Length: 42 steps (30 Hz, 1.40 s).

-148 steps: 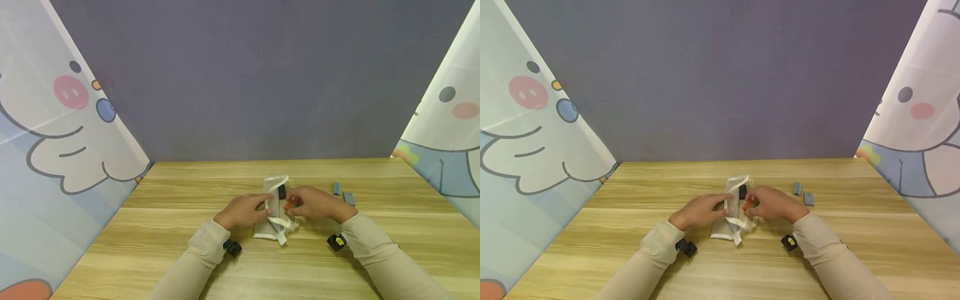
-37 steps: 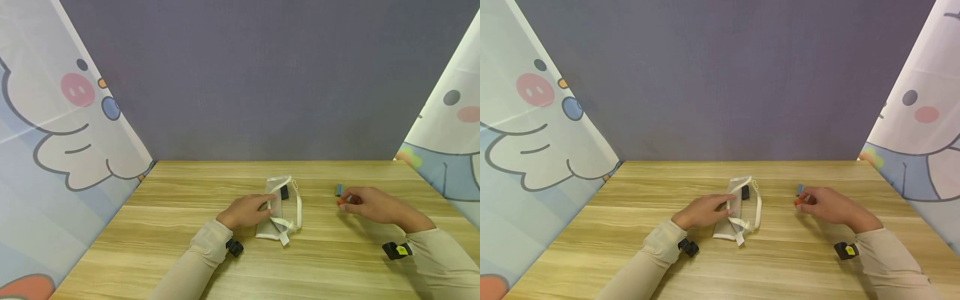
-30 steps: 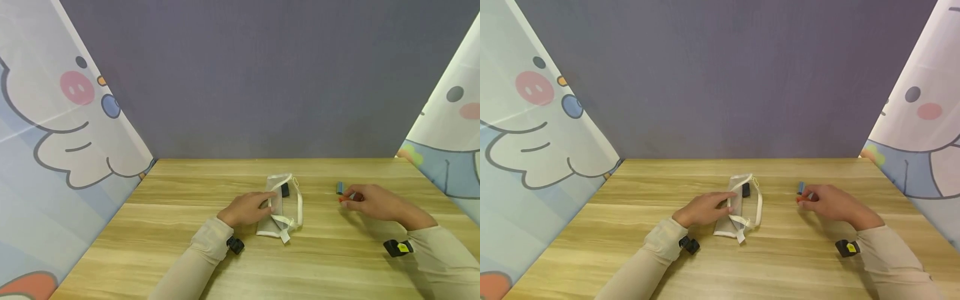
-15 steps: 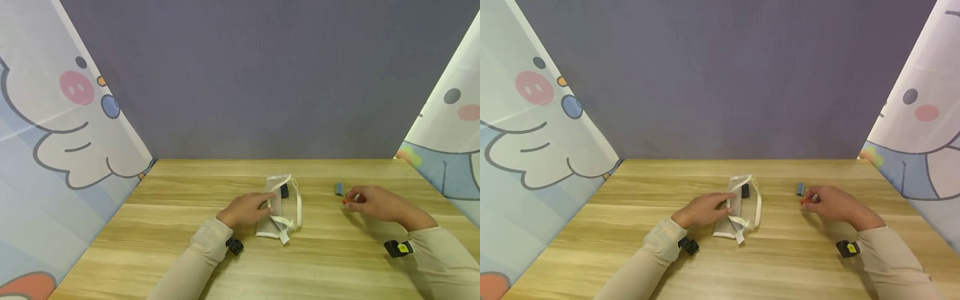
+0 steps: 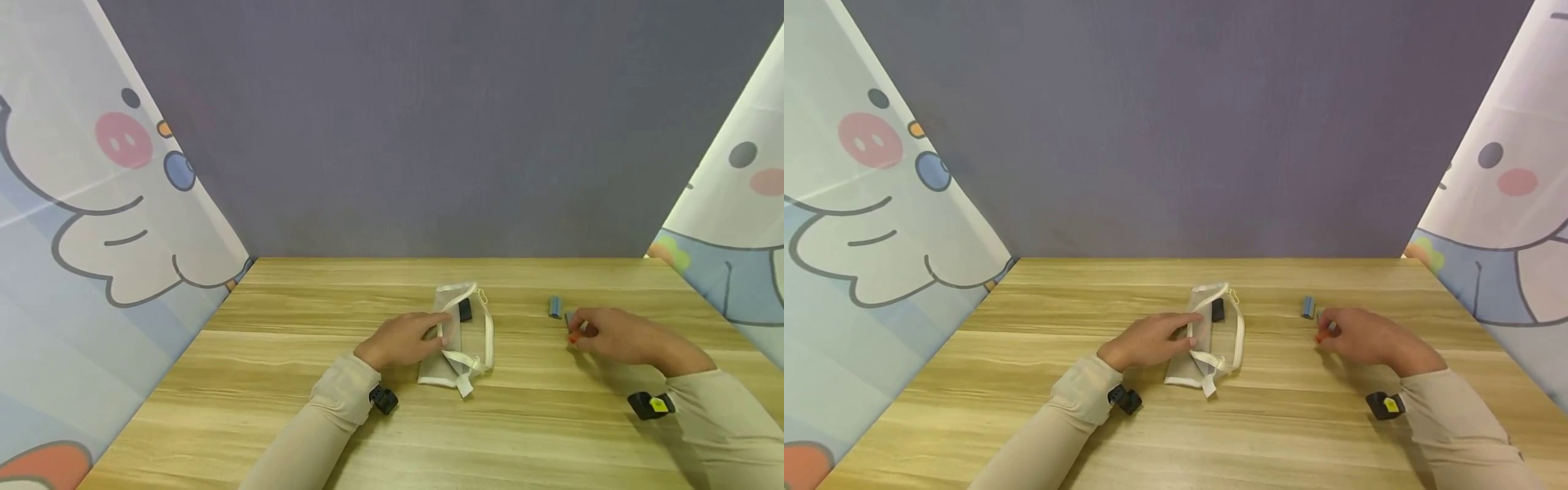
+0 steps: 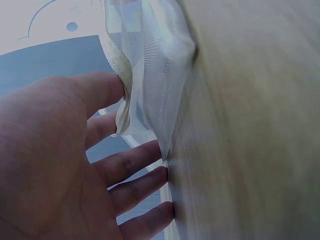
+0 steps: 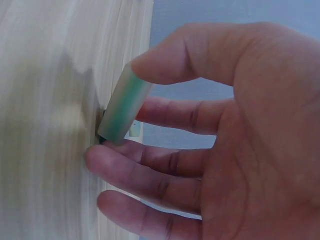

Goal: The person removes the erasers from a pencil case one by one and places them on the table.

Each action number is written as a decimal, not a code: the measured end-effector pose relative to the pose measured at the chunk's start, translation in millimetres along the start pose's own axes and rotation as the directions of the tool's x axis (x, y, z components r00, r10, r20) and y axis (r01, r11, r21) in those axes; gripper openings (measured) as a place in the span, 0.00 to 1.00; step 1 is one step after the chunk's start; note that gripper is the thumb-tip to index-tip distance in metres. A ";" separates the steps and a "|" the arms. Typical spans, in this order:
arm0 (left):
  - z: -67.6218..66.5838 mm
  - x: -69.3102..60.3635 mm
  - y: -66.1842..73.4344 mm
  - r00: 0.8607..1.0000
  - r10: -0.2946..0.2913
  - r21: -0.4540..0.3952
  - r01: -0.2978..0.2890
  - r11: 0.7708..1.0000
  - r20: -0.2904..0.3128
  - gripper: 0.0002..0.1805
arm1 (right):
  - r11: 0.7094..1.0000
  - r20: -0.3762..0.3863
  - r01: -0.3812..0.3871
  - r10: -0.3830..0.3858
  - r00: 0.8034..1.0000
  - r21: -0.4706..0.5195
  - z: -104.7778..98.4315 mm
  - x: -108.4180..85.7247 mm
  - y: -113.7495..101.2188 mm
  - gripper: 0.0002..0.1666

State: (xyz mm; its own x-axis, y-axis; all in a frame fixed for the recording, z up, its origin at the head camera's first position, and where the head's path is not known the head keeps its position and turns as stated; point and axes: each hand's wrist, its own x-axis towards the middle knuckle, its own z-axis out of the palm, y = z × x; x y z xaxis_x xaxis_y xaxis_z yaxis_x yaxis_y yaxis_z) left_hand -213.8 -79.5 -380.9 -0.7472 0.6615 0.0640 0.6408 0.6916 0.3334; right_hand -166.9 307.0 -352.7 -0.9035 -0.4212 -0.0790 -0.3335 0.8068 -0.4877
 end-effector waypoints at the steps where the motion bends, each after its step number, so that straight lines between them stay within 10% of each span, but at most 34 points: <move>1: 0.2 0.2 -0.2 1.000 0.003 0.001 -0.003 1.000 -0.002 0.27 | 1.000 0.001 0.008 -0.008 1.000 -0.001 0.3 -0.5 0.6 0.09; 42: -0.9 0.2 1.0 1.000 -0.011 -0.002 0.011 1.000 0.003 0.28 | 1.000 0.050 -0.019 0.019 0.999 -0.010 -7.0 -4.1 -2.9 0.13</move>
State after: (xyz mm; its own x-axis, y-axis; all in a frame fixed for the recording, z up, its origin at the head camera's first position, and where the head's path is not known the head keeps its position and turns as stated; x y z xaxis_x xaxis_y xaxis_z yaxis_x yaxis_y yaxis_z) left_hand -213.4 -78.9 -379.7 -0.7539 0.6545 0.0575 0.6318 0.6983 0.3363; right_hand -164.1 309.3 -344.9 -0.8951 -0.4259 -0.1319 -0.3193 0.8188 -0.4770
